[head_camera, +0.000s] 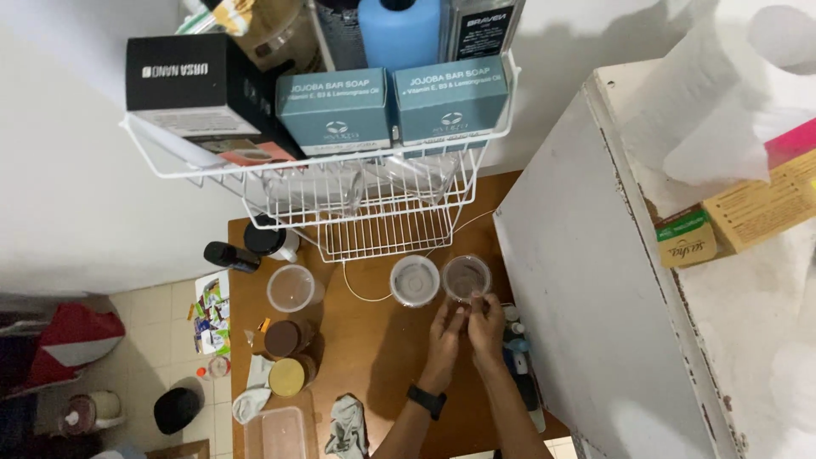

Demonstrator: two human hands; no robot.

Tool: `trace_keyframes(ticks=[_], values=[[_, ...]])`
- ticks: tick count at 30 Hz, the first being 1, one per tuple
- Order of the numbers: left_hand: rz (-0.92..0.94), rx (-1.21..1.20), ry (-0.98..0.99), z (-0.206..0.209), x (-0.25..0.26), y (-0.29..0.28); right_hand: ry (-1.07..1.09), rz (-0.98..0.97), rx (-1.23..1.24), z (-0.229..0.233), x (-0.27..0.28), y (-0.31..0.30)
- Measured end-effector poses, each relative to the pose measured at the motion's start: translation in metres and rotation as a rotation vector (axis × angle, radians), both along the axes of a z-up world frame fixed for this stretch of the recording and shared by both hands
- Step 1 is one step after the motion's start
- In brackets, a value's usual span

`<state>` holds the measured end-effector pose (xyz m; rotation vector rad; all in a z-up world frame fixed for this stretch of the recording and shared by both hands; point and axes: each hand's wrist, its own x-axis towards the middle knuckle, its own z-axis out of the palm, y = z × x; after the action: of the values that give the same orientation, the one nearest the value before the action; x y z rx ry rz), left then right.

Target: Organizing and inspecting small plastic containers on a desk

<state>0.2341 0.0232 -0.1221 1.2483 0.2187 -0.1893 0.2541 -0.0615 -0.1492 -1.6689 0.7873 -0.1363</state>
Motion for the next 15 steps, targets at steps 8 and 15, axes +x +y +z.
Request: trace_keyframes(ticks=[8,15], values=[[-0.021,-0.062,0.133,0.007,0.0,0.001,0.102,0.039,-0.062,0.004,0.005,-0.001],[0.007,-0.1,0.257,0.015,-0.005,0.004,0.242,-0.01,0.194,0.053,0.005,0.008]])
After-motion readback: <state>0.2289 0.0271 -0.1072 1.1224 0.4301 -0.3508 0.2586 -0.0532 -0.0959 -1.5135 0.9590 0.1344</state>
